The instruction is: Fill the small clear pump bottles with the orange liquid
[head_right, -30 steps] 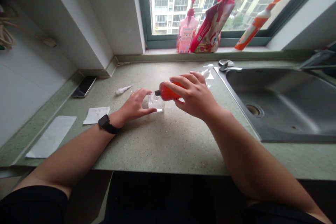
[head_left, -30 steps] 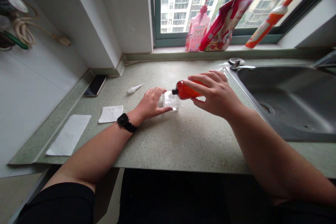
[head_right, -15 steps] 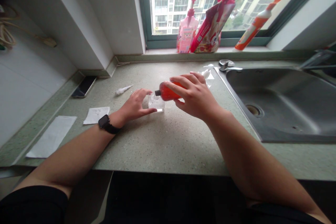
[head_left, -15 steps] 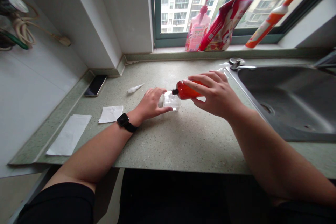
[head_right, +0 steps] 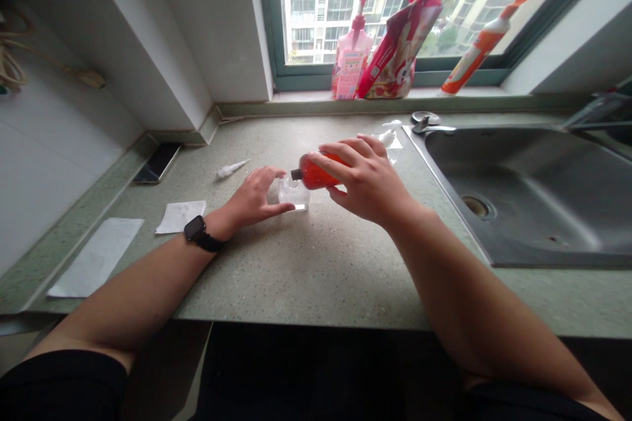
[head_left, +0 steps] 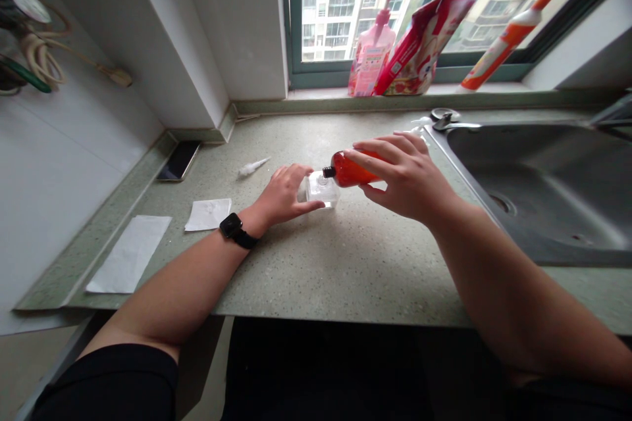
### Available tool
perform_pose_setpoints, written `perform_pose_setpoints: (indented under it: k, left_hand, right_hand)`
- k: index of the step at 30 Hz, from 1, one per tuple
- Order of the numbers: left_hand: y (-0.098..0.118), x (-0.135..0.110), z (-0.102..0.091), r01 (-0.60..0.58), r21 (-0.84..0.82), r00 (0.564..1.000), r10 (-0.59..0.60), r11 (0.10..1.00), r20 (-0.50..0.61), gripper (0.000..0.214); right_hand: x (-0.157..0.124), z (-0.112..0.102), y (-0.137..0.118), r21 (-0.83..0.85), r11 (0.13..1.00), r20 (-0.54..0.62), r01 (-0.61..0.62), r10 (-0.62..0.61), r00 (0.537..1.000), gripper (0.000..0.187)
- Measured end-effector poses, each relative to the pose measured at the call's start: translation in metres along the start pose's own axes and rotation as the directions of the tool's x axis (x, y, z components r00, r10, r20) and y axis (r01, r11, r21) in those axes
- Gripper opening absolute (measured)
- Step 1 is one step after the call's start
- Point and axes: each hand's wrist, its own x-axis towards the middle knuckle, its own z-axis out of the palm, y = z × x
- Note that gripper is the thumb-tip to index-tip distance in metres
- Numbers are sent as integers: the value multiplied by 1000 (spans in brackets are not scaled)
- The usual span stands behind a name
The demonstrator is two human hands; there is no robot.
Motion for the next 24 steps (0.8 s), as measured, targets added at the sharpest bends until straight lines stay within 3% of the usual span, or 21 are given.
perform_pose_setpoints:
  k: [6,24]
  left_hand:
    - [0,0,0,-1,5,1000,1,1000,1,70]
    - [-1,0,1,-12,12,1000,12,1000,-6,71]
  right_hand:
    - [0,0,0,-12,1000,-11,10,-10,1000,64]
    - [0,1,2,-12,1000,-4,23,-23,1000,67]
